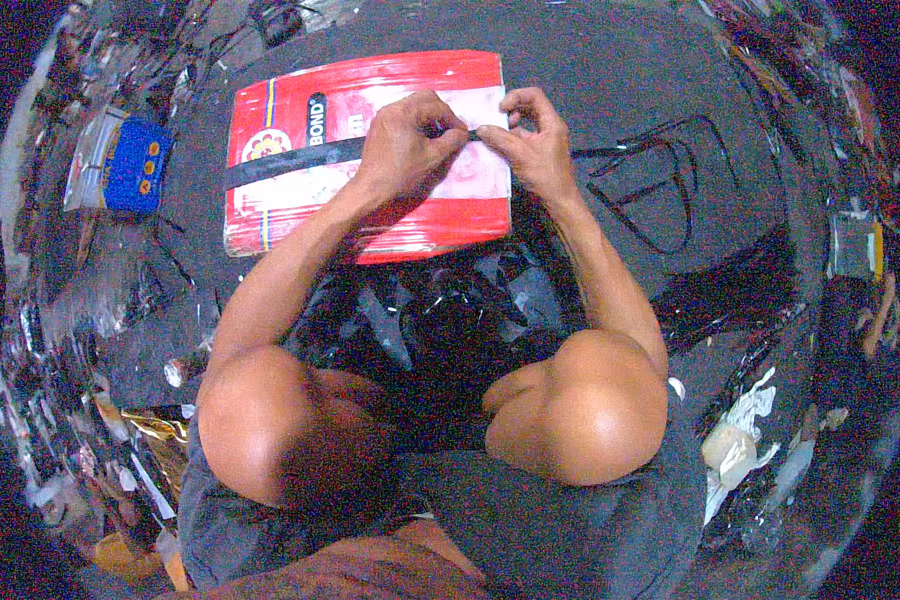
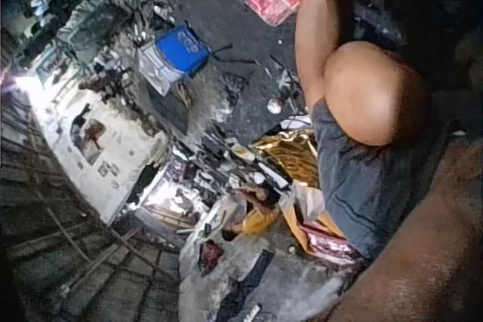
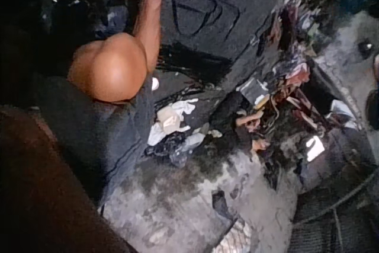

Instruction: The person sits on the floor and repeatedly ties black cords around a red rectangular box. They pick up a cord, wrap it around the box, and secure it with a knot, repeating this process multiple times.

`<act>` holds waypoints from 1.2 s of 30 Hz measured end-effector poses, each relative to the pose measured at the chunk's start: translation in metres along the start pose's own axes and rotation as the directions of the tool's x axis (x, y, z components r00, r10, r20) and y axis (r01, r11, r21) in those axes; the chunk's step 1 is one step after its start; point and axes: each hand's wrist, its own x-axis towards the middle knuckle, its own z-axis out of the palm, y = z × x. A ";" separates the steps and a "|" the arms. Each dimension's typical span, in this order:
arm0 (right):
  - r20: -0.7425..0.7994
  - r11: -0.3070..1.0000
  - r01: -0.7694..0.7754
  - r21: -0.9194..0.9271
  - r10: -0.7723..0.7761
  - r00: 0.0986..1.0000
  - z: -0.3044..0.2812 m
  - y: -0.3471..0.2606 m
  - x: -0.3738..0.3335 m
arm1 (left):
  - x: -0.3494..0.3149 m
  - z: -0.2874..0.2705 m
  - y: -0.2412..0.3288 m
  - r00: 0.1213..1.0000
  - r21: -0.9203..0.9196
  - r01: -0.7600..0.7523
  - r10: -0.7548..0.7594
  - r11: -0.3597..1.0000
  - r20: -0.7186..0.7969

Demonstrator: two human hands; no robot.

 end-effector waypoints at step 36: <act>-0.105 0.754 -0.023 -0.656 -0.062 0.993 -0.028 0.054 0.024 | 0.012 0.028 0.000 0.966 -0.233 -0.257 0.252 0.938 -0.053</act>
